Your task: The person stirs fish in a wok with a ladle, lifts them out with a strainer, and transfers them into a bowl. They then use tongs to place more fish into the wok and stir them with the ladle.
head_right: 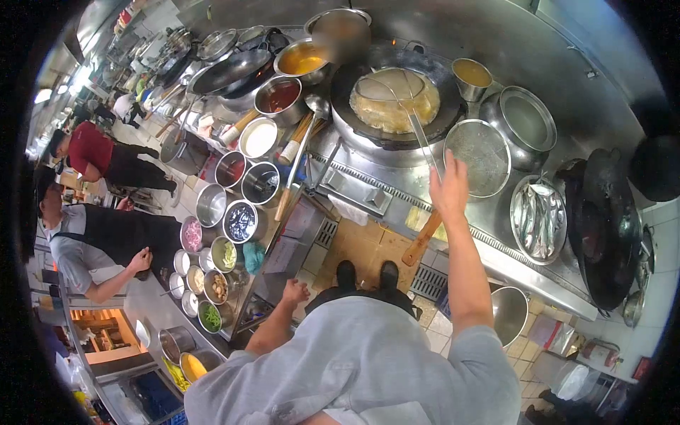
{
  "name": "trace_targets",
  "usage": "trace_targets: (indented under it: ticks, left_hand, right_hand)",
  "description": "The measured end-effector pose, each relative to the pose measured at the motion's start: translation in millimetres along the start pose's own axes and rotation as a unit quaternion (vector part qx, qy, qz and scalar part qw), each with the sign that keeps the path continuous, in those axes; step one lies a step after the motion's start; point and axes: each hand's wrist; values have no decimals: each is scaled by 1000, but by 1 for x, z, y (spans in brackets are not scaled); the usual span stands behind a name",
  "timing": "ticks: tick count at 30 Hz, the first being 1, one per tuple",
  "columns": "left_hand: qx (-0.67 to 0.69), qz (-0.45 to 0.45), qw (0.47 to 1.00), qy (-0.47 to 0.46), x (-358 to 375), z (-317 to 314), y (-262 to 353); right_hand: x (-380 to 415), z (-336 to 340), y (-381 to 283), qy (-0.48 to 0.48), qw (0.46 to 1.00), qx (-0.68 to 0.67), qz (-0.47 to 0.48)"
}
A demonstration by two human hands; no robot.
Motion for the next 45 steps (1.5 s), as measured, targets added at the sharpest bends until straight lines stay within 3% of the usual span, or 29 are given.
trace_targets:
  ticks: [4,6,10,12,14,16,18,20,23,26,28,30,33,36,38,40,42,45]
  left_hand:
    - [-93,-43,994,-27,-48,-37,34]
    - [3,-46,994,-95,-61,-62,61]
    - [34,-69,984,-161,-99,-121,124]
    - [42,-81,981,-170,-115,-145,151]
    - [49,-98,981,-158,-132,-166,172]
    - [50,-54,988,-138,-156,-185,186]
    - [9,-65,978,-197,-177,-195,185]
    - [-61,-52,957,-279,-191,-197,182]
    - [-88,-86,947,-297,-151,-184,171]
    - [-237,-119,896,-358,-146,-142,129]
    - [-380,-29,857,-348,-134,-110,103]
    - [-362,20,875,-321,-126,-74,61]
    - [-301,28,889,-344,-116,-48,39]
    - [-245,26,900,-360,-72,-59,52]
    - [-122,56,909,-394,-40,-82,64]
    - [-95,38,912,-396,5,-110,88]
    - [-49,37,921,-386,46,-138,110]
    - [-31,69,931,-357,45,-156,113]
  right_hand:
    - [45,40,5,103,994,-44,-4]
    - [83,58,17,106,990,-86,-39]
    - [180,85,42,111,990,41,-75]
    - [243,88,56,62,985,66,-148]
    - [325,77,97,-17,976,98,-192]
    - [402,81,104,-176,934,139,-276]
    - [483,81,106,-307,889,149,-304]
    - [555,77,109,-444,778,227,-382]
    - [614,76,97,-585,636,259,-431]
    - [623,70,93,-678,583,269,-358]
    - [615,61,101,-704,591,289,-268]
    - [594,47,114,-668,649,301,-208]
    - [531,30,122,-479,809,202,-273]
    - [464,-36,126,-357,840,143,-383]
    - [416,-81,115,-405,882,101,-220]
    - [371,-104,57,-340,896,-81,-274]
    - [346,-135,14,-389,750,-327,-423]
    - [333,-150,-20,-374,628,-370,-573]
Point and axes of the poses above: each hand's wrist, its own x-axis away from the middle knuckle, its own z-axis out of the back of the hand, y = z × x, and after that the axes turned 11 degrees about -z, right-handed
